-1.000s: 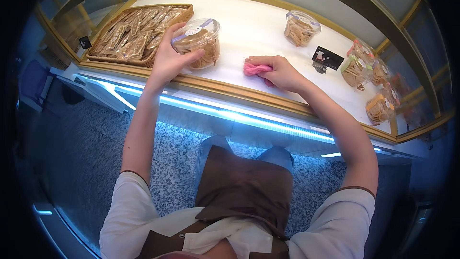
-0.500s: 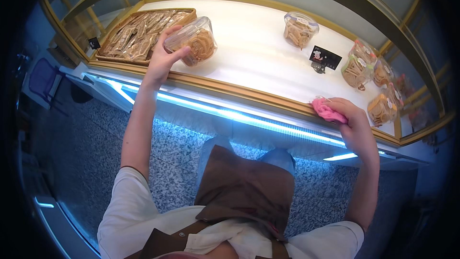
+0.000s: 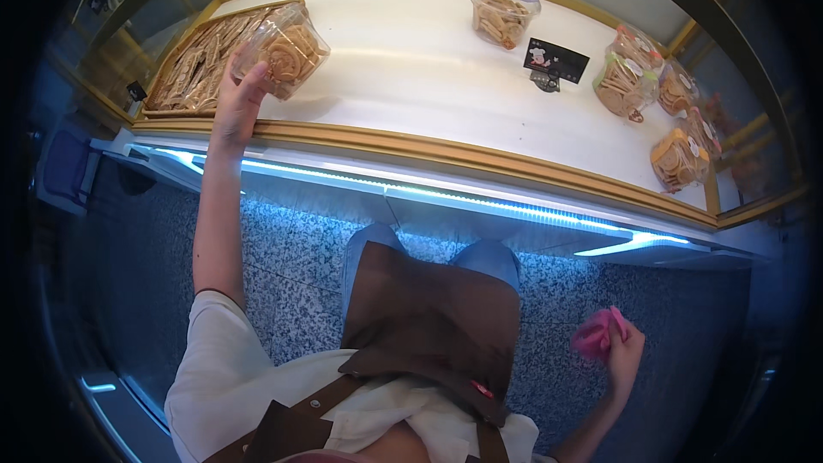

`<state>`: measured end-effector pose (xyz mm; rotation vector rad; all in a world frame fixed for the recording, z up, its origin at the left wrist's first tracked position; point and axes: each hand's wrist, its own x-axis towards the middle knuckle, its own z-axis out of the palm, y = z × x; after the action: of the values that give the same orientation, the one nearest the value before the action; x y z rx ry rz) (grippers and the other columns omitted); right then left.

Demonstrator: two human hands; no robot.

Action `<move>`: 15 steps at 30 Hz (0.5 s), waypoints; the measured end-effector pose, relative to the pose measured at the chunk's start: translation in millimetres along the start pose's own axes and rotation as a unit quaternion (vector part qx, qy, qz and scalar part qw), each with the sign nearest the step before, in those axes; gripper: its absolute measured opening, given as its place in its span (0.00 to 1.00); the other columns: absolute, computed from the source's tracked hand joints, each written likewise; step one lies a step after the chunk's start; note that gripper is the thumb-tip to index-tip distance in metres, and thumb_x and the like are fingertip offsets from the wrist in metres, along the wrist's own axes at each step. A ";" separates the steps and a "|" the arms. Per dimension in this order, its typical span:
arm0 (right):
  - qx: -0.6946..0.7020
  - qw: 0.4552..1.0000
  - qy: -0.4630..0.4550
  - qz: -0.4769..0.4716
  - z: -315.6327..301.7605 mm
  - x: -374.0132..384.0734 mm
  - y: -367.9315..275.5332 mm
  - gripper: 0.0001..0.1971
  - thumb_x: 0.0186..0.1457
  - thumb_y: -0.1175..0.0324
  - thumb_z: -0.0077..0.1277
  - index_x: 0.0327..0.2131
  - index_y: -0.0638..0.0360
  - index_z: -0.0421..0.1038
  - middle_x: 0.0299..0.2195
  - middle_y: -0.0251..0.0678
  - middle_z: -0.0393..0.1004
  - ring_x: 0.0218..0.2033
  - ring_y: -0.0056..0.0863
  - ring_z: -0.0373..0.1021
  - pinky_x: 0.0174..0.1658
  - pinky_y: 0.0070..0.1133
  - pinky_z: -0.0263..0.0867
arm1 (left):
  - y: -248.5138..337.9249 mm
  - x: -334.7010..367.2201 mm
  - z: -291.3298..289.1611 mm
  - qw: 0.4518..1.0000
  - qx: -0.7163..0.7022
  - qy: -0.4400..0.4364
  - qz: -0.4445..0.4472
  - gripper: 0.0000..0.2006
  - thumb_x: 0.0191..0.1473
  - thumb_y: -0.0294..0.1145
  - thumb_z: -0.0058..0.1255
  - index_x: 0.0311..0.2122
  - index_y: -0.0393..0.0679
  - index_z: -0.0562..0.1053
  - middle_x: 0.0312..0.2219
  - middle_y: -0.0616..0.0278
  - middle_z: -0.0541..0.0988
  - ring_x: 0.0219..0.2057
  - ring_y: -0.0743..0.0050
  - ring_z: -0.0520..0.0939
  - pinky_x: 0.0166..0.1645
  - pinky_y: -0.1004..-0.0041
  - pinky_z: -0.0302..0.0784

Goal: The person wipes the interior of a glass display case with a pink cloth, moving packaged food containers aside to reach the surfaces. They clean the white shelf and gold trim, then return the containers and wipe the glass front.

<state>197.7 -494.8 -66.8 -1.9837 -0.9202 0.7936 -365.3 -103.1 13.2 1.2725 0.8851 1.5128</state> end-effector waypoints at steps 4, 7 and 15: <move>0.083 0.984 0.051 -0.147 11.3 25.7 -123.6 0.14 0.67 0.66 0.47 0.48 0.67 0.76 0.31 0.28 0.75 0.30 0.13 0.67 0.37 0.14 0.63 | -5.8 0.1 -3.3 1.000 0.022 -0.012 0.009 0.34 0.55 0.33 0.62 0.63 0.41 0.59 0.53 0.54 0.72 0.53 0.67 0.75 0.60 0.67 0.70; 0.170 0.953 0.093 -0.234 21.4 55.2 -188.0 0.19 0.68 0.65 0.46 0.58 0.65 0.68 0.29 0.27 0.74 0.27 0.10 0.67 0.30 0.10 0.62 | -8.0 2.0 -4.7 0.999 0.034 -0.009 0.013 0.33 0.55 0.32 0.62 0.63 0.41 0.59 0.54 0.54 0.71 0.54 0.66 0.74 0.61 0.66 0.69; 0.127 0.938 -0.098 -0.307 109.9 131.3 -285.0 0.14 0.67 0.60 0.49 0.46 0.59 0.77 0.21 0.22 0.68 0.19 0.08 0.62 0.17 0.10 0.52 | -3.4 -2.4 -1.5 0.996 0.008 0.019 0.090 0.34 0.53 0.33 0.64 0.61 0.40 0.58 0.53 0.54 0.70 0.56 0.65 0.72 0.61 0.65 0.69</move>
<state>91.8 -224.1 94.5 -1.2930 -1.3844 0.7038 -366.0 -104.3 9.0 1.3700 0.8256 1.6777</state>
